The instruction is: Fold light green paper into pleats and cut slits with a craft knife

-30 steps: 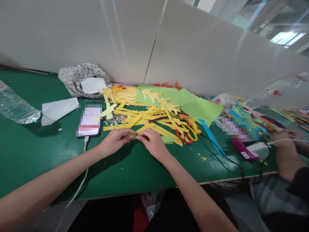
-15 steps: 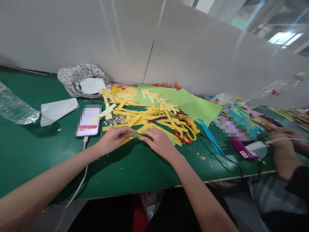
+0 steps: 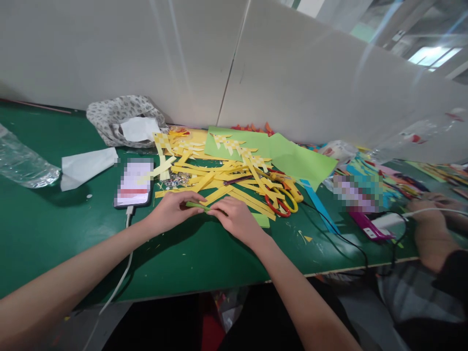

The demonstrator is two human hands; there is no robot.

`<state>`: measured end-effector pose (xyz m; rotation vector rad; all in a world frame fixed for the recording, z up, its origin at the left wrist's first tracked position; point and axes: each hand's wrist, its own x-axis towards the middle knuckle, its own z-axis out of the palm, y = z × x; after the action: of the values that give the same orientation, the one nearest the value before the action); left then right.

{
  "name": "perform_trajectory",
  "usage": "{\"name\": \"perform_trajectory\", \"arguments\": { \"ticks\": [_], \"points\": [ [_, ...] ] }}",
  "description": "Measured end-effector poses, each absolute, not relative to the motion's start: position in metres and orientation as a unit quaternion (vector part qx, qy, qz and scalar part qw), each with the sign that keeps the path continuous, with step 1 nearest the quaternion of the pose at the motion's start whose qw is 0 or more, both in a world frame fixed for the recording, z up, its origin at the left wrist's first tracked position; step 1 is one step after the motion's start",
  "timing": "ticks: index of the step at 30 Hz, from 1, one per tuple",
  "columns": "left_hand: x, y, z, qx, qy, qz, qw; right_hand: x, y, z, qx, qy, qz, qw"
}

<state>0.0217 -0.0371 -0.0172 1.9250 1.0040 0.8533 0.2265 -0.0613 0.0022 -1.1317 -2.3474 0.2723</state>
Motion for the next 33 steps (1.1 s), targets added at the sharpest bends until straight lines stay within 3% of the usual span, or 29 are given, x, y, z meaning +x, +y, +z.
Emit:
{"name": "perform_trajectory", "arguments": {
  "ticks": [5,13,20,28,33],
  "points": [
    [0.02,-0.038,-0.01,0.796,0.4,0.319,0.323,0.224,-0.062,0.004,-0.419,-0.86,0.11,0.27],
    [0.024,-0.036,-0.013,0.671,0.402,0.37,0.502,0.224,-0.062,0.005,-0.453,-0.825,0.129,0.311],
    [0.025,-0.04,-0.005,0.684,0.403,0.36,0.489,0.214,-0.069,0.003,-0.486,-0.784,0.169,0.347],
    [0.027,-0.042,-0.002,0.626,0.378,0.378,0.568,0.204,-0.079,0.007,-0.5,-0.737,0.203,0.407],
    [0.027,-0.046,-0.003,0.654,0.405,0.396,0.502,0.203,-0.082,0.009,-0.492,-0.733,0.208,0.422]
  ]
}}
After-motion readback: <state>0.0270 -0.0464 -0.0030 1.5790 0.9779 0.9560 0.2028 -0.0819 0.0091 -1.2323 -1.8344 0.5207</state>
